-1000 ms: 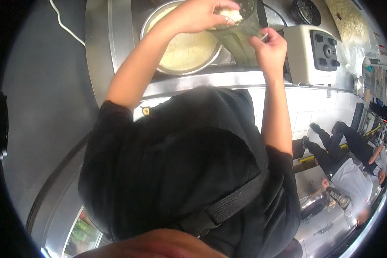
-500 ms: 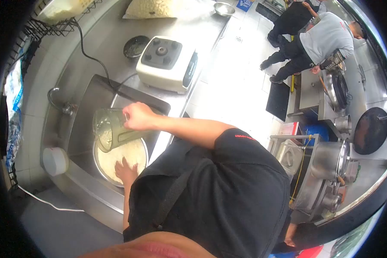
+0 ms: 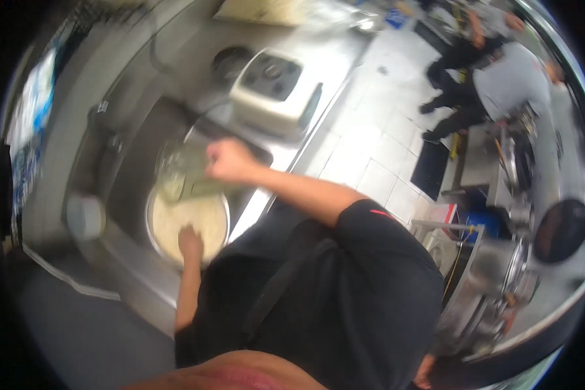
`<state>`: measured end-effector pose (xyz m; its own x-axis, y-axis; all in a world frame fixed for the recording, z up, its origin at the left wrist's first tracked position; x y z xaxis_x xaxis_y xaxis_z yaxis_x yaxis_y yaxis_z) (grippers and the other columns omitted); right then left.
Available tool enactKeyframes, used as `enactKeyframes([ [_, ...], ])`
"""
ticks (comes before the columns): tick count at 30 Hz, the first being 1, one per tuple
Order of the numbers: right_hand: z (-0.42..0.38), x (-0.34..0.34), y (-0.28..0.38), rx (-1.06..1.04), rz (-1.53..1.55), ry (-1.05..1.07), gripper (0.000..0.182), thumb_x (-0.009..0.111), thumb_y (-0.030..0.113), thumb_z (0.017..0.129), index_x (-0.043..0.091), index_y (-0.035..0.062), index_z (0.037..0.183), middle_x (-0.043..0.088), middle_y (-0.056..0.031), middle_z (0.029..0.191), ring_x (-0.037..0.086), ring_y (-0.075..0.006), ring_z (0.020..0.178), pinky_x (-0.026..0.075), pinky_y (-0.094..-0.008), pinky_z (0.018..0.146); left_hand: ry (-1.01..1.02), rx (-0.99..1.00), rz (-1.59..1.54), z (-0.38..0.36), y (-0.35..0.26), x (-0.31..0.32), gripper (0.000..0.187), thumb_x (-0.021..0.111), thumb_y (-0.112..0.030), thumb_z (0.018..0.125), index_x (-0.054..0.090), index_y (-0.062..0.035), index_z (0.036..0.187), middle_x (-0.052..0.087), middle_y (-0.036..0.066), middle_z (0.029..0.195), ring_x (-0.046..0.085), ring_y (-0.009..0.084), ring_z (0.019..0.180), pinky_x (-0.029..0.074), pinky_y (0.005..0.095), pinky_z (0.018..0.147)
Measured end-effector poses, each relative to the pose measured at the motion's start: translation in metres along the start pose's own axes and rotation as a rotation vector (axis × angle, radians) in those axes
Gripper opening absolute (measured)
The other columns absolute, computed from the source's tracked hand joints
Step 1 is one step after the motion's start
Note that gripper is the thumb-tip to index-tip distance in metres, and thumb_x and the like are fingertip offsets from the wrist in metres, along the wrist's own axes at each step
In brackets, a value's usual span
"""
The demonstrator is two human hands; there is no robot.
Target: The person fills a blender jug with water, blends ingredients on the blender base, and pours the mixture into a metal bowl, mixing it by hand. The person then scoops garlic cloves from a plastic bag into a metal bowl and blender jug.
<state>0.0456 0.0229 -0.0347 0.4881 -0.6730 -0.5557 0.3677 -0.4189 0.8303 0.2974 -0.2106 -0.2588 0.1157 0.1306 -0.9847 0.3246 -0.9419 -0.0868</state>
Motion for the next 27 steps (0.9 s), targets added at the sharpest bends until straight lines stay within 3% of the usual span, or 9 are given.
enactKeyframes([
  [3, 0.002, 0.009, -0.012, 0.028, 0.059, -0.062, 0.031, 0.076, 0.019, 0.062, 0.065, 0.0015, 0.086, 0.06, -0.0096, 0.069, 0.057, -0.0175, 0.065, 0.047, -0.0351, 0.061, -0.203, -0.118, -0.246, 0.005, 0.009, -0.002, 0.044, 0.069, -0.019, 0.081, 0.057, 0.0028, 0.117, 0.06, 0.027, 0.109, 0.055, 0.0406, 0.105, 0.044, 0.0455, 0.092],
  [4, 0.002, 0.001, -0.007, 0.136, 0.025, 0.075, 0.04, 0.075, 0.021, 0.063, 0.066, -0.0009, 0.096, 0.067, -0.0161, 0.084, 0.064, -0.0256, 0.078, 0.05, -0.0387, 0.074, -0.122, -0.271, -0.334, 0.005, 0.005, -0.027, 0.041, 0.068, -0.015, 0.081, 0.057, 0.0047, 0.115, 0.06, 0.027, 0.11, 0.056, 0.0419, 0.106, 0.044, 0.0456, 0.093],
  [8, 0.005, 0.006, -0.016, 0.116, 0.237, 0.051, 0.015, 0.069, 0.008, 0.067, 0.062, 0.0023, 0.08, 0.052, 0.0025, 0.059, 0.045, -0.0067, 0.054, 0.037, -0.0266, 0.049, -0.307, -0.451, -0.722, -0.005, -0.012, -0.115, 0.026, 0.064, -0.013, 0.085, 0.06, -0.0021, 0.108, 0.064, 0.022, 0.104, 0.061, 0.0389, 0.1, 0.048, 0.0388, 0.085],
  [12, 0.004, 0.012, -0.012, 0.1, 0.337, 0.037, 0.009, 0.068, 0.006, 0.07, 0.061, 0.003, 0.074, 0.05, 0.0057, 0.06, 0.041, -0.0033, 0.055, 0.032, -0.0226, 0.05, -0.462, -0.501, -1.138, -0.011, -0.021, -0.188, 0.027, 0.063, -0.013, 0.088, 0.06, -0.0017, 0.112, 0.069, 0.01, 0.099, 0.064, 0.0186, 0.091, 0.049, 0.0298, 0.08],
  [16, 0.004, 0.015, -0.012, 0.119, 0.392, 0.089, 0.009, 0.068, 0.006, 0.07, 0.06, 0.0027, 0.074, 0.05, 0.006, 0.06, 0.04, -0.0027, 0.054, 0.031, -0.0221, 0.049, -0.733, -0.095, -1.163, 0.011, -0.063, -0.287, 0.022, 0.061, -0.013, 0.09, 0.064, -0.0015, 0.108, 0.069, 0.007, 0.095, 0.063, 0.013, 0.088, 0.05, 0.0278, 0.079],
  [18, 0.006, 0.019, -0.008, 0.087, 0.368, 0.083, 0.009, 0.068, 0.006, 0.071, 0.06, 0.003, 0.074, 0.05, 0.0062, 0.06, 0.039, -0.0025, 0.053, 0.03, -0.0218, 0.049, -0.854, 0.263, -1.127, 0.06, -0.072, -0.28, 0.032, 0.067, -0.002, 0.077, 0.066, -0.0016, 0.109, 0.07, 0.016, 0.094, 0.068, 0.0237, 0.084, 0.053, 0.0363, 0.074],
  [20, 0.002, 0.017, 0.001, 0.082, 0.295, 0.08, 0.007, 0.068, 0.006, 0.071, 0.06, 0.004, 0.073, 0.049, 0.0067, 0.059, 0.038, -0.0022, 0.052, 0.03, -0.0211, 0.049, -0.164, 0.142, -0.82, 0.081, -0.098, -0.286, 0.025, 0.066, -0.019, 0.085, 0.066, -0.0081, 0.108, 0.07, 0.012, 0.097, 0.067, 0.024, 0.087, 0.051, 0.0331, 0.077],
  [23, 0.005, 0.017, -0.009, 0.037, 0.3, 0.06, 0.007, 0.068, 0.006, 0.071, 0.061, 0.0038, 0.073, 0.049, 0.0066, 0.058, 0.037, -0.0022, 0.051, 0.029, -0.0211, 0.048, -0.407, 0.204, -0.648, 0.083, -0.103, -0.274, 0.024, 0.063, -0.024, 0.086, 0.067, -0.0088, 0.105, 0.069, 0.015, 0.095, 0.066, 0.0306, 0.089, 0.051, 0.0375, 0.077],
  [27, 0.0, 0.012, -0.008, 0.122, 0.347, 0.076, 0.008, 0.068, 0.006, 0.071, 0.061, 0.0031, 0.074, 0.049, 0.0065, 0.059, 0.038, -0.0022, 0.053, 0.03, -0.0214, 0.049, -0.543, -0.096, -0.977, 0.045, -0.059, -0.303, 0.027, 0.062, -0.002, 0.081, 0.065, 0.0017, 0.108, 0.07, 0.015, 0.097, 0.068, 0.0189, 0.088, 0.053, 0.0305, 0.081],
])
Point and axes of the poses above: each hand's wrist, its own z-axis towards the middle knuckle, its own x-axis out of the palm, y = z × x, the point moved 1 cm from there along z, towards the middle knuckle
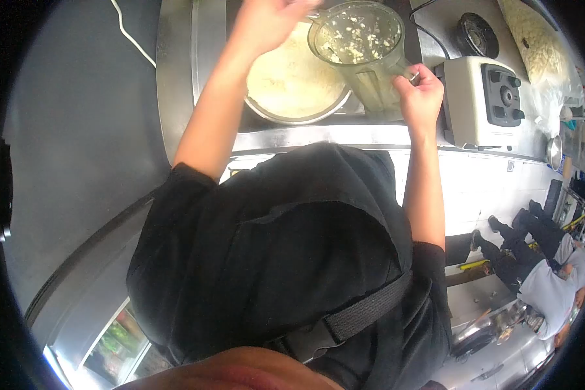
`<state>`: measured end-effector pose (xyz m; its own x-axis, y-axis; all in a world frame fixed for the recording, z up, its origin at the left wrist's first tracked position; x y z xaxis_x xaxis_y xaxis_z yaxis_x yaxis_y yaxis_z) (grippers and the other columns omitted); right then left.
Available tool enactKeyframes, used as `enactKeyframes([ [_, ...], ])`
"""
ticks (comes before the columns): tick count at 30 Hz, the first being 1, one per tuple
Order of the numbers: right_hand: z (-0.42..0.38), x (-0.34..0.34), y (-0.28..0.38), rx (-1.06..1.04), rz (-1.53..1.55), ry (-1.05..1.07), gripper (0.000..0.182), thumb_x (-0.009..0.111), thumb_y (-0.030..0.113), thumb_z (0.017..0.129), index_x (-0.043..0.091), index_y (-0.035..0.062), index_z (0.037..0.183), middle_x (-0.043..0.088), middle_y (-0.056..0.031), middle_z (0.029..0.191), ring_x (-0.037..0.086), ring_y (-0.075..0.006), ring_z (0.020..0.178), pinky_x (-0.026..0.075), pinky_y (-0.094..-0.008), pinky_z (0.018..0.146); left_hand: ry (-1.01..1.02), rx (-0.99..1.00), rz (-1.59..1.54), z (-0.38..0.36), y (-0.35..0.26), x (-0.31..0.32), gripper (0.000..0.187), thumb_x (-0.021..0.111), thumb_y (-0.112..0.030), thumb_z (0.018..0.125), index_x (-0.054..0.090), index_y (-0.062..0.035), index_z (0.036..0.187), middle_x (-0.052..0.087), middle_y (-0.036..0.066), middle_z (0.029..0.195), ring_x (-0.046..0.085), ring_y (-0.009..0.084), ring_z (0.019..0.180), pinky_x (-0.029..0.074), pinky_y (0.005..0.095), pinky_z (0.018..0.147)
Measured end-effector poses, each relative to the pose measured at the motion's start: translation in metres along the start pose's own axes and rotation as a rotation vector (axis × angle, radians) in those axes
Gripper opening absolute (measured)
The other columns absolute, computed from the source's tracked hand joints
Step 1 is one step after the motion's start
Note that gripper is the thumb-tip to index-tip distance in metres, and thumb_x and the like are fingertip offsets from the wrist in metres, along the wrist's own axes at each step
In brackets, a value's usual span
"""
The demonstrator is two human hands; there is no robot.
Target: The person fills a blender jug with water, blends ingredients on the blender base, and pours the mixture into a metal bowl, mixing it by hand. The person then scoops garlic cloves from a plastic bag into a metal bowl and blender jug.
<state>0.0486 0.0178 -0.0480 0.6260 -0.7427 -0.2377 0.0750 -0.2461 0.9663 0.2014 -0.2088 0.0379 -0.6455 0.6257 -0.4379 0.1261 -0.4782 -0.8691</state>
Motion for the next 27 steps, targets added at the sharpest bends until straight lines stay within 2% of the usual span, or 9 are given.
enactKeyframes([
  [2, 0.002, 0.001, -0.003, -0.018, 0.007, 0.004, 0.007, 0.067, 0.006, 0.072, 0.061, 0.0031, 0.073, 0.05, 0.0068, 0.059, 0.038, -0.002, 0.054, 0.03, -0.0213, 0.049, 0.063, -0.156, 0.278, -0.019, 0.067, -0.008, 0.021, 0.06, -0.014, 0.09, 0.065, -0.0026, 0.107, 0.07, 0.01, 0.096, 0.066, 0.0173, 0.088, 0.05, 0.03, 0.079],
  [4, 0.002, 0.002, -0.003, -0.041, -0.063, -0.012, 0.006, 0.067, 0.005, 0.072, 0.061, 0.0034, 0.073, 0.05, 0.007, 0.06, 0.038, -0.0019, 0.053, 0.03, -0.0211, 0.049, 0.315, -0.386, 0.402, -0.059, 0.153, 0.012, 0.031, 0.061, -0.024, 0.089, 0.064, -0.0077, 0.115, 0.065, 0.016, 0.114, 0.061, 0.0315, 0.106, 0.047, 0.0396, 0.091],
  [7, -0.002, 0.007, 0.007, -0.037, -0.073, -0.011, 0.006, 0.066, 0.005, 0.072, 0.061, 0.0039, 0.074, 0.05, 0.0073, 0.06, 0.038, -0.0017, 0.053, 0.03, -0.0209, 0.049, 0.408, -0.123, 0.795, -0.129, 0.198, 0.05, 0.048, 0.063, -0.032, 0.086, 0.055, -0.0143, 0.13, 0.051, 0.021, 0.132, 0.047, 0.0357, 0.123, 0.039, 0.0432, 0.101],
  [10, 0.0, 0.007, 0.002, 0.015, -0.023, -0.003, 0.006, 0.066, 0.005, 0.072, 0.061, 0.0041, 0.074, 0.05, 0.0074, 0.059, 0.038, -0.0016, 0.052, 0.03, -0.0209, 0.048, 0.258, 0.039, 0.879, -0.146, 0.206, 0.059, 0.04, 0.062, -0.025, 0.086, 0.058, -0.0112, 0.124, 0.054, 0.021, 0.123, 0.049, 0.0353, 0.118, 0.04, 0.0435, 0.098],
  [12, 0.003, 0.004, -0.005, 0.031, -0.038, -0.005, 0.006, 0.066, 0.005, 0.072, 0.06, 0.0041, 0.074, 0.05, 0.0074, 0.059, 0.038, -0.0015, 0.052, 0.03, -0.0209, 0.048, 0.411, -0.051, 0.885, -0.148, 0.215, 0.058, 0.032, 0.059, -0.016, 0.085, 0.06, -0.0067, 0.116, 0.055, 0.018, 0.115, 0.054, 0.0344, 0.104, 0.043, 0.044, 0.09],
  [15, 0.006, 0.004, -0.011, 0.041, 0.015, -0.009, 0.007, 0.067, 0.004, 0.072, 0.06, 0.0043, 0.074, 0.051, 0.0074, 0.059, 0.039, -0.0013, 0.052, 0.03, -0.0209, 0.048, 0.424, 0.012, 0.85, -0.154, 0.225, 0.058, 0.025, 0.055, -0.011, 0.084, 0.06, -0.0034, 0.108, 0.056, 0.017, 0.105, 0.056, 0.034, 0.094, 0.046, 0.0449, 0.083],
  [19, 0.005, 0.009, -0.008, -0.009, 0.035, 0.001, 0.008, 0.068, 0.004, 0.072, 0.06, 0.0047, 0.073, 0.052, 0.0069, 0.06, 0.04, -0.0019, 0.052, 0.031, -0.0212, 0.048, 0.354, -0.013, 0.837, -0.154, 0.214, 0.059, 0.025, 0.054, -0.011, 0.084, 0.06, -0.0031, 0.108, 0.057, 0.019, 0.098, 0.057, 0.0339, 0.091, 0.047, 0.0439, 0.08],
  [21, 0.004, 0.009, -0.006, -0.023, 0.062, 0.002, 0.008, 0.068, 0.005, 0.072, 0.06, 0.0048, 0.073, 0.052, 0.0067, 0.06, 0.04, -0.0021, 0.053, 0.031, -0.0213, 0.048, 0.435, -0.092, 0.876, -0.152, 0.219, 0.062, 0.024, 0.053, -0.01, 0.085, 0.06, -0.0034, 0.107, 0.058, 0.02, 0.096, 0.058, 0.0343, 0.093, 0.048, 0.0443, 0.08],
  [27, 0.003, 0.003, -0.001, -0.022, -0.059, 0.008, 0.007, 0.067, 0.004, 0.072, 0.061, 0.0036, 0.074, 0.054, 0.0057, 0.061, 0.042, -0.0023, 0.053, 0.032, -0.0212, 0.049, 0.4, -0.243, 0.713, -0.145, 0.221, 0.056, 0.026, 0.054, -0.005, 0.084, 0.06, -0.0038, 0.109, 0.059, 0.019, 0.103, 0.059, 0.0364, 0.097, 0.047, 0.0442, 0.085],
])
Point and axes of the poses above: each hand's wrist, its own z-axis towards the middle knuckle, its own x-axis out of the palm, y = z × x, the point moved 1 cm from there along z, towards the middle knuckle
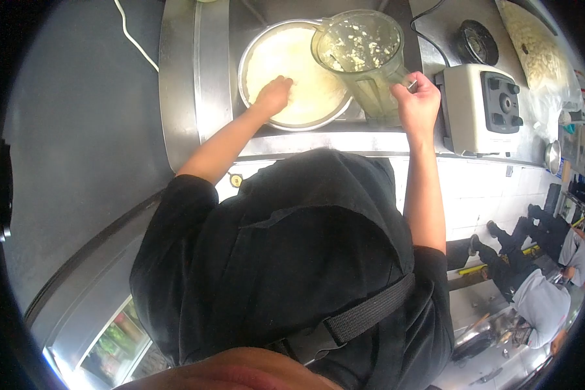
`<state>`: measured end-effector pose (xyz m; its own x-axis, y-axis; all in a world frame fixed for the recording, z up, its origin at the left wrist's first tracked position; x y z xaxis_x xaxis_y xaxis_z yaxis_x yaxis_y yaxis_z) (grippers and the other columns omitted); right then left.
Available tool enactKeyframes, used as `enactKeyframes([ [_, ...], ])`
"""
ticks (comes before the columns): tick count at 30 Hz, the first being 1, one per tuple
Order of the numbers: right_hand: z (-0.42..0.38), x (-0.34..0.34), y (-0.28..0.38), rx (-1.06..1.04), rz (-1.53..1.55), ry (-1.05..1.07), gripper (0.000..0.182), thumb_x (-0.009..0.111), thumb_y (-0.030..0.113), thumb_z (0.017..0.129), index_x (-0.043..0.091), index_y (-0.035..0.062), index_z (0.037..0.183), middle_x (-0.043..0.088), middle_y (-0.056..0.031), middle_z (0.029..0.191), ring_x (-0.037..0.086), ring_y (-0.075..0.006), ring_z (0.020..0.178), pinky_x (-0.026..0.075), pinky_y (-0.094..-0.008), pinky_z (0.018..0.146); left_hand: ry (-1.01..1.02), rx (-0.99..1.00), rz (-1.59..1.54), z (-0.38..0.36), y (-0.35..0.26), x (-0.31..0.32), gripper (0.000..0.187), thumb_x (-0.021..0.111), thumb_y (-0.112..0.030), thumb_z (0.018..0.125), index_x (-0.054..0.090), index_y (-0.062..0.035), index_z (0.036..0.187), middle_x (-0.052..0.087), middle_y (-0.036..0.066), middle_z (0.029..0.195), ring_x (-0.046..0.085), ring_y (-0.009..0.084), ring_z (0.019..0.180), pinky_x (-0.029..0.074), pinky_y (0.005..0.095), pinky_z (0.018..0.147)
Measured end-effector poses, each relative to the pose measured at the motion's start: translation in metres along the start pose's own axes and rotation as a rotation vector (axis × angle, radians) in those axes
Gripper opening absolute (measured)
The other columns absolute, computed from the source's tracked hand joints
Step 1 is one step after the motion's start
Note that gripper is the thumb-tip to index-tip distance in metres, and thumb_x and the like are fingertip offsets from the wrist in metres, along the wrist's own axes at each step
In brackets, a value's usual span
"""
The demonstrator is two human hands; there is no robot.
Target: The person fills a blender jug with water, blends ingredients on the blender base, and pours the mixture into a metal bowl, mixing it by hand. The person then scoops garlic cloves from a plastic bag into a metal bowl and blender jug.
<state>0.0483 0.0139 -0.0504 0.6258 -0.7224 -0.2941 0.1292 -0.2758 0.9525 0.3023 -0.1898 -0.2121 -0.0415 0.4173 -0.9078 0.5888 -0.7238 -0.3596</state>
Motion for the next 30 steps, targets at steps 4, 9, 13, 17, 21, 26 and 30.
enactKeyframes([
  [4, -0.003, 0.0, 0.004, 0.009, 0.017, 0.005, 0.006, 0.066, 0.005, 0.071, 0.061, 0.0031, 0.075, 0.053, 0.0054, 0.061, 0.041, -0.0022, 0.053, 0.033, -0.0214, 0.049, -0.157, -0.044, -0.223, 0.0, -0.004, -0.042, 0.026, 0.057, -0.002, 0.082, 0.057, -0.0031, 0.109, 0.058, 0.02, 0.105, 0.058, 0.0371, 0.099, 0.047, 0.0439, 0.085],
  [9, 0.0, -0.001, 0.0, -0.047, 0.041, -0.008, 0.006, 0.065, 0.004, 0.071, 0.061, 0.0029, 0.075, 0.052, 0.0061, 0.06, 0.04, -0.0022, 0.052, 0.032, -0.0217, 0.049, -0.484, -0.137, -0.435, 0.004, -0.019, -0.105, 0.016, 0.061, -0.006, 0.084, 0.062, -0.0021, 0.099, 0.065, 0.02, 0.096, 0.062, 0.0371, 0.094, 0.049, 0.0406, 0.082],
  [13, 0.0, -0.005, 0.003, 0.011, 0.014, 0.003, 0.006, 0.064, 0.004, 0.071, 0.061, 0.0028, 0.075, 0.052, 0.0065, 0.061, 0.04, -0.0021, 0.054, 0.032, -0.0218, 0.049, -0.786, 0.117, -0.753, 0.014, -0.077, -0.173, 0.017, 0.062, -0.013, 0.089, 0.063, -0.0022, 0.102, 0.069, 0.013, 0.089, 0.065, 0.0213, 0.08, 0.051, 0.0321, 0.075],
  [17, 0.0, 0.003, 0.005, 0.034, 0.049, 0.013, 0.007, 0.065, 0.005, 0.07, 0.06, 0.0033, 0.073, 0.051, 0.0066, 0.061, 0.041, -0.002, 0.055, 0.032, -0.022, 0.05, -0.411, 0.402, -0.568, 0.043, -0.157, -0.197, 0.022, 0.064, -0.017, 0.086, 0.065, -0.0044, 0.104, 0.069, 0.012, 0.091, 0.066, 0.0238, 0.082, 0.051, 0.0329, 0.075],
  [21, 0.001, 0.004, -0.004, -0.062, 0.02, -0.011, 0.007, 0.066, 0.004, 0.07, 0.06, 0.0034, 0.073, 0.048, 0.0069, 0.057, 0.039, -0.0024, 0.052, 0.03, -0.0215, 0.048, -0.23, 0.422, -0.453, 0.064, -0.152, -0.204, 0.03, 0.066, -0.019, 0.085, 0.064, -0.0052, 0.112, 0.07, 0.01, 0.098, 0.066, 0.0218, 0.083, 0.051, 0.0325, 0.077],
  [26, -0.002, 0.0, -0.012, 0.031, 0.073, 0.006, 0.007, 0.066, 0.004, 0.07, 0.06, 0.0035, 0.073, 0.048, 0.0065, 0.058, 0.039, -0.0024, 0.051, 0.029, -0.0208, 0.047, -0.227, -0.067, -0.454, 0.063, -0.064, -0.178, 0.031, 0.063, -0.025, 0.089, 0.065, -0.0068, 0.114, 0.069, 0.013, 0.105, 0.066, 0.0244, 0.1, 0.051, 0.0353, 0.087],
  [30, -0.002, 0.004, -0.005, 0.031, 0.033, -0.001, 0.006, 0.066, 0.003, 0.071, 0.06, 0.0032, 0.073, 0.05, 0.0062, 0.058, 0.039, -0.0025, 0.052, 0.03, -0.0211, 0.048, -0.149, -0.129, 0.04, 0.04, -0.024, -0.034, 0.05, 0.06, -0.034, 0.09, 0.052, -0.0097, 0.133, 0.047, 0.021, 0.138, 0.045, 0.0375, 0.126, 0.037, 0.0441, 0.103],
])
Point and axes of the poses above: each hand's wrist, its own z-axis towards the middle knuckle, its own x-axis out of the palm, y = z × x, the point moved 1 cm from there along z, towards the middle knuckle
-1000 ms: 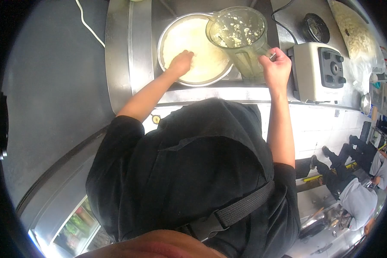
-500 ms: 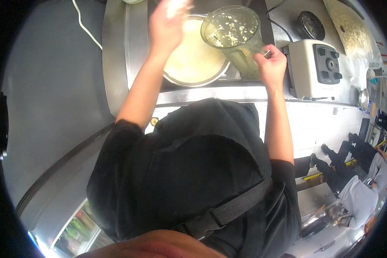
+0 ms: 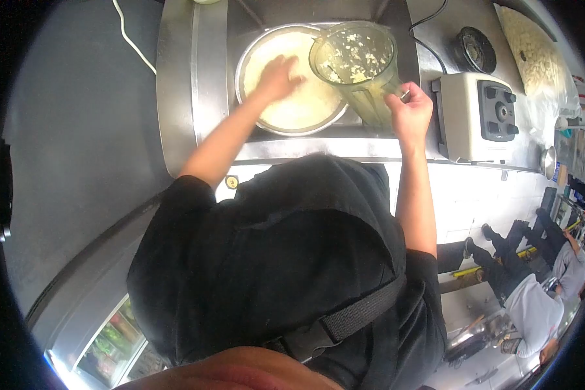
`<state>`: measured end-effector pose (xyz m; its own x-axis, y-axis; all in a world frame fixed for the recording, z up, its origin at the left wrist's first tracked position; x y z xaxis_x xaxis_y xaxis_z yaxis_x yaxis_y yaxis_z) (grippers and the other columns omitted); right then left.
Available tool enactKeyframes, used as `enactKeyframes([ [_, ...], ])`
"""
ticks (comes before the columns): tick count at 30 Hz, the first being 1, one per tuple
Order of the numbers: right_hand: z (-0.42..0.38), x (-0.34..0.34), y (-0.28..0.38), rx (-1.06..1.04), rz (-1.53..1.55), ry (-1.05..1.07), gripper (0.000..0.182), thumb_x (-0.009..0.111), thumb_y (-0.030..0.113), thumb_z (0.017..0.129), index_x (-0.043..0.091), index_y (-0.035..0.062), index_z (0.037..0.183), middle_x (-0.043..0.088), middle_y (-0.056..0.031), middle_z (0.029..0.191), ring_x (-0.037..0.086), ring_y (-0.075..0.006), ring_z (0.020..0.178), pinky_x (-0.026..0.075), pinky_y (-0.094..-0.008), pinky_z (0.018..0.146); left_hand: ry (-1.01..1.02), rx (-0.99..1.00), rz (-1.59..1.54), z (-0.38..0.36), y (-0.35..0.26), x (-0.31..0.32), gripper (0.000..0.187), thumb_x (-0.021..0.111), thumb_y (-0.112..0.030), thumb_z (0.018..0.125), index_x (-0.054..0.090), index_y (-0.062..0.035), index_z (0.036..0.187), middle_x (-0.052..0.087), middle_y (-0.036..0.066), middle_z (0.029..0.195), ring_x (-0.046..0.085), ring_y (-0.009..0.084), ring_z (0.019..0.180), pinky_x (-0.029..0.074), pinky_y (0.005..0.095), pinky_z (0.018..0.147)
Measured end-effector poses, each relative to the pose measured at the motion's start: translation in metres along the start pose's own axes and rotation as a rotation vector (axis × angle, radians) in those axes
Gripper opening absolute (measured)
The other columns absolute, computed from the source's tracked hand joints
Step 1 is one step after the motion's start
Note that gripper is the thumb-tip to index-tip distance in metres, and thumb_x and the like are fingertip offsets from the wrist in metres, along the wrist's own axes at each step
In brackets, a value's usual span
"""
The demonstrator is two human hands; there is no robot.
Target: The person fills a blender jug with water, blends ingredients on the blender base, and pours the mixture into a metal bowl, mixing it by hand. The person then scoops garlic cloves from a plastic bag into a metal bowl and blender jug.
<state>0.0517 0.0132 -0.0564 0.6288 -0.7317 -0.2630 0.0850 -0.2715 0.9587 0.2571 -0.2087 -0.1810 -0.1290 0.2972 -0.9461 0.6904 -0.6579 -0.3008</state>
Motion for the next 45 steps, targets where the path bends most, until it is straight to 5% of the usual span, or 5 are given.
enactKeyframes([
  [12, 0.007, -0.004, -0.005, 0.009, -0.007, -0.002, 0.008, 0.066, 0.002, 0.071, 0.059, 0.0041, 0.073, 0.05, 0.0067, 0.06, 0.04, -0.002, 0.053, 0.03, -0.0203, 0.048, -0.128, -0.202, -0.426, -0.012, 0.032, 0.031, 0.026, 0.053, -0.007, 0.085, 0.058, -0.0016, 0.111, 0.055, 0.021, 0.108, 0.054, 0.0378, 0.105, 0.045, 0.0446, 0.089],
  [16, 0.004, 0.0, -0.005, 0.013, 0.023, 0.006, 0.008, 0.066, 0.002, 0.071, 0.059, 0.0041, 0.073, 0.049, 0.0072, 0.058, 0.038, -0.0017, 0.052, 0.028, -0.0207, 0.047, -0.059, -0.061, -0.162, -0.024, 0.015, 0.018, 0.03, 0.059, -0.003, 0.08, 0.059, -0.003, 0.11, 0.058, 0.02, 0.106, 0.055, 0.0365, 0.105, 0.045, 0.0433, 0.092],
  [36, -0.001, -0.013, -0.009, -0.032, 0.034, -0.069, 0.008, 0.066, 0.003, 0.07, 0.058, 0.0044, 0.072, 0.049, 0.0072, 0.058, 0.038, -0.002, 0.052, 0.029, -0.021, 0.048, -0.092, -0.144, -0.165, 0.044, 0.015, 0.044, 0.035, 0.067, -0.013, 0.08, 0.06, -0.0092, 0.114, 0.057, 0.019, 0.112, 0.056, 0.0352, 0.108, 0.048, 0.044, 0.089],
  [41, 0.004, -0.017, -0.014, -0.032, 0.066, -0.057, 0.008, 0.066, 0.003, 0.07, 0.059, 0.0041, 0.074, 0.047, 0.0076, 0.057, 0.036, -0.002, 0.05, 0.028, -0.0211, 0.047, 0.045, -0.49, -0.906, 0.024, 0.016, -0.003, 0.018, 0.067, -0.01, 0.083, 0.068, -0.0072, 0.101, 0.066, 0.012, 0.09, 0.065, 0.0262, 0.087, 0.053, 0.0343, 0.073],
  [45, 0.007, -0.013, -0.013, -0.044, 0.091, -0.029, 0.008, 0.066, 0.003, 0.07, 0.059, 0.0037, 0.075, 0.047, 0.0078, 0.057, 0.036, -0.0018, 0.05, 0.027, -0.0211, 0.046, 0.066, -0.429, -1.483, 0.0, 0.012, -0.036, 0.023, 0.062, -0.007, 0.087, 0.065, -0.0059, 0.109, 0.064, 0.009, 0.094, 0.062, 0.0175, 0.082, 0.05, 0.0292, 0.072],
])
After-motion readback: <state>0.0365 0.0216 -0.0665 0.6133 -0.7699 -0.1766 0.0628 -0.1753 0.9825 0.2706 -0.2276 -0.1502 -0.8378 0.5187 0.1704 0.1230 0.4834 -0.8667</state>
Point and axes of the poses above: each hand's wrist, its own z-axis towards the middle knuckle, its own x-axis out of the palm, y = z × x, the point moved 1 cm from there along z, towards the middle knuckle
